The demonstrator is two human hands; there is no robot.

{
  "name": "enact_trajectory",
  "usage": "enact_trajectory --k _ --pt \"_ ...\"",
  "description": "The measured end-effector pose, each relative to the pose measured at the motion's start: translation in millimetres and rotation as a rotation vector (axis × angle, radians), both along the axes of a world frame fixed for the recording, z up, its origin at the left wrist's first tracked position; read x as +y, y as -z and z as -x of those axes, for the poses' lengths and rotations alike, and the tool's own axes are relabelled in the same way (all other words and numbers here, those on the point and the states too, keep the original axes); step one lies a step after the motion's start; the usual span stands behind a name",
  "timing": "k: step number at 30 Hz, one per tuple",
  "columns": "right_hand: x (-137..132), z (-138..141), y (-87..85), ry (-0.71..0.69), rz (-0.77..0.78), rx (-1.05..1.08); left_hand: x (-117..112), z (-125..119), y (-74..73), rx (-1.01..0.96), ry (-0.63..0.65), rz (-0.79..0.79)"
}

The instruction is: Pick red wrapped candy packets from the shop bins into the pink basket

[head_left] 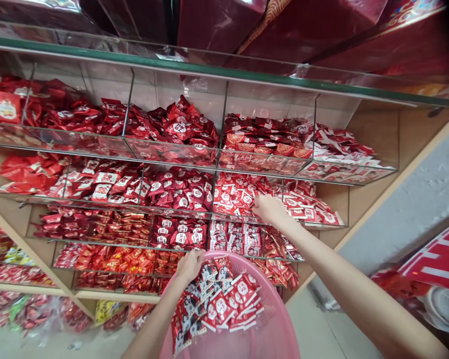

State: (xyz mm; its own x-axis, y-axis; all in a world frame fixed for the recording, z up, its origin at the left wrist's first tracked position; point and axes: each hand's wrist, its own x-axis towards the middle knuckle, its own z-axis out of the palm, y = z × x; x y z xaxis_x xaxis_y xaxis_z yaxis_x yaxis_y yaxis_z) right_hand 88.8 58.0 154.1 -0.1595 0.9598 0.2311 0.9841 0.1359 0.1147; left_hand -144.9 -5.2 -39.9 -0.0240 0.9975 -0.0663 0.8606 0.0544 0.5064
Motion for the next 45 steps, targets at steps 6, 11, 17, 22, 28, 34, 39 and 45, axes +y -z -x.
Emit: enact_trajectory --k 6,11,17,22,28,34,39,45 --pt "-14 -33 -17.1 -0.02 -0.235 0.124 0 -1 -1.5 0.004 -0.006 0.008" --pt "-20 -64 -22.6 -0.229 -0.239 0.703 1 -1 -0.2 0.012 -0.015 0.012" --pt "-55 -57 4.8 -0.303 0.172 1.338 2 -1 4.2 0.008 -0.005 -0.006" --pt "-89 -36 64.1 -0.29 0.431 1.375 1 -2 2.2 0.021 -0.019 0.012" --pt "-111 -21 123.4 -0.449 0.292 0.987 2 -2 4.3 0.02 -0.029 0.033" --pt "-116 -12 141.9 -0.509 0.345 0.984 2 -2 4.9 0.019 -0.016 0.026" --pt "-106 2 157.6 -0.6 0.459 0.915 3 -1 7.7 0.022 -0.01 0.011" --pt "-86 23 178.9 -0.77 0.457 0.468 2 -2 7.3 0.027 -0.009 0.006"
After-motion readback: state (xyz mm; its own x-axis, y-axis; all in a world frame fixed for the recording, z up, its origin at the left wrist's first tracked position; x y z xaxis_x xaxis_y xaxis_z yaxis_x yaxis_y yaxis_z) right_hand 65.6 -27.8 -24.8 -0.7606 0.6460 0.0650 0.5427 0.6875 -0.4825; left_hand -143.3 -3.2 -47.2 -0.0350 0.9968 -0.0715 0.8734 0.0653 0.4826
